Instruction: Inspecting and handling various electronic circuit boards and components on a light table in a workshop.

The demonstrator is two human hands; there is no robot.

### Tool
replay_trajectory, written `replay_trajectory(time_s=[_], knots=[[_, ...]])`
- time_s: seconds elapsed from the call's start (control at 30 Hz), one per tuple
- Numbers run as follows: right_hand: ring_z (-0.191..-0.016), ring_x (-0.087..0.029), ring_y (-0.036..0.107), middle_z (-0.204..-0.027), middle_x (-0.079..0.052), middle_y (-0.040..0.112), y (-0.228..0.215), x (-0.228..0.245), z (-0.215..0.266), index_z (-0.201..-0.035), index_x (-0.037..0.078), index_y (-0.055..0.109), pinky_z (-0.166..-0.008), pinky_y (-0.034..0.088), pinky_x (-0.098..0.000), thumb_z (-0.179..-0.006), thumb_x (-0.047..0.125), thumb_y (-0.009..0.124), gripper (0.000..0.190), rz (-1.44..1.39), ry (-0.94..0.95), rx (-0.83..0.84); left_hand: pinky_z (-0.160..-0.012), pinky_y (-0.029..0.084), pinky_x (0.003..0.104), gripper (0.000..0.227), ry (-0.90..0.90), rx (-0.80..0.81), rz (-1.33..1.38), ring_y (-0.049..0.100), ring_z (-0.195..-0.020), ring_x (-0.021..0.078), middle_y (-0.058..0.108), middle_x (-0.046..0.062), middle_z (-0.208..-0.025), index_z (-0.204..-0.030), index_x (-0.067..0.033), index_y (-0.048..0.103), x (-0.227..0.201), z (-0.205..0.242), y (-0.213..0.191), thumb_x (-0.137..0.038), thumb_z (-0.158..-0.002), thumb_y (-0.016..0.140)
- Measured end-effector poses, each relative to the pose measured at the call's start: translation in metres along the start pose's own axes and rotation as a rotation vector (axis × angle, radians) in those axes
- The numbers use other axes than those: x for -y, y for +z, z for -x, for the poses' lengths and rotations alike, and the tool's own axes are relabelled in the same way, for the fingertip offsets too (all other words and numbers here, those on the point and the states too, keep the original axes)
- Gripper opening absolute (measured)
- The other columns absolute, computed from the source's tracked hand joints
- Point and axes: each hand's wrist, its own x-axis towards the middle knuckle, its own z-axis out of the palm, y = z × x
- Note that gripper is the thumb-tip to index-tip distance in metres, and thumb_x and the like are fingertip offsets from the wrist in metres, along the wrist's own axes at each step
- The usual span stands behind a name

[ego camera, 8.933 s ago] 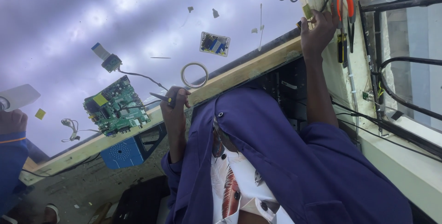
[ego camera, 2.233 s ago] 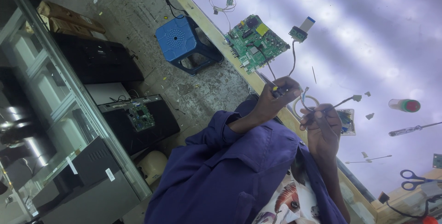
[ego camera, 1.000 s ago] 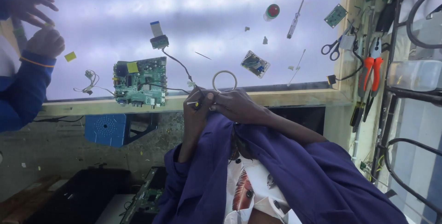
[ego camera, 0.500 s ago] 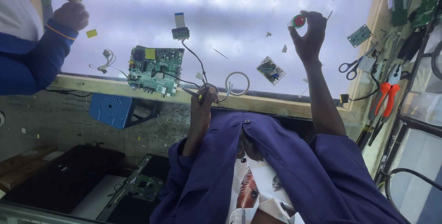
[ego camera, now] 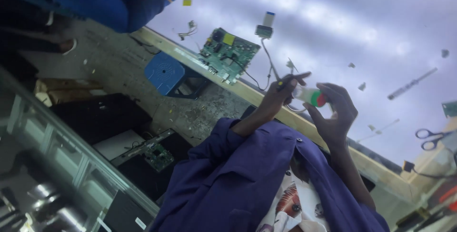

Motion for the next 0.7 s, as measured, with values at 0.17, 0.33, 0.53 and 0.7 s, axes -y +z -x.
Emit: replay_trajectory(time_s=[0.17,0.33,0.53,0.7], knots=[[-0.095,-0.042,0.064,-0.104,-0.028,0.067,0.014,-0.008,0.005,-0.116,-0.016,0.063,-0.076,0.054,-0.0458,-0.086,0.019,0.083,0.050,0.125,-0.340,-0.090,-0.042,0.039,0.016,0.040,-0.046,0.088,0.106,0.055,-0.062,0.0073,0.063,0.012,-0.078,-0.121,-0.0015,0.064,0.022,0.010,-0.005,-0.035,-0.105,0.051],[-0.104,-0.040,0.064,-0.111,-0.025,0.065,0.014,-0.004,0.006,-0.115,-0.012,0.065,-0.084,0.055,-0.0470,-0.092,0.024,0.076,0.045,0.226,-0.370,-0.074,-0.037,0.038,0.014,0.035,-0.012,0.054,0.165,0.050,-0.060,0.0057,0.057,0.009,-0.076,-0.119,-0.0026,0.065,0.038,0.010,-0.014,-0.031,-0.104,0.052],[-0.099,-0.038,0.067,-0.110,-0.023,0.067,0.016,-0.006,0.010,-0.120,-0.005,0.069,-0.073,0.059,-0.0415,-0.094,0.014,0.074,0.032,0.242,-0.378,-0.087,-0.036,0.034,0.013,0.029,0.043,-0.023,0.097,0.044,-0.052,0.0028,0.053,0.004,-0.068,-0.117,-0.0028,0.065,0.035,0.011,-0.014,-0.025,-0.104,0.051],[-0.101,-0.035,0.066,-0.116,-0.025,0.064,0.023,0.000,0.016,-0.123,-0.003,0.067,-0.067,0.057,-0.0361,-0.097,0.015,0.070,0.032,0.159,-0.288,-0.096,-0.038,0.028,0.013,0.029,0.102,-0.039,0.001,0.037,-0.044,-0.0010,0.043,-0.002,-0.056,-0.118,-0.0057,0.065,0.027,0.012,-0.015,-0.026,-0.105,0.049]])
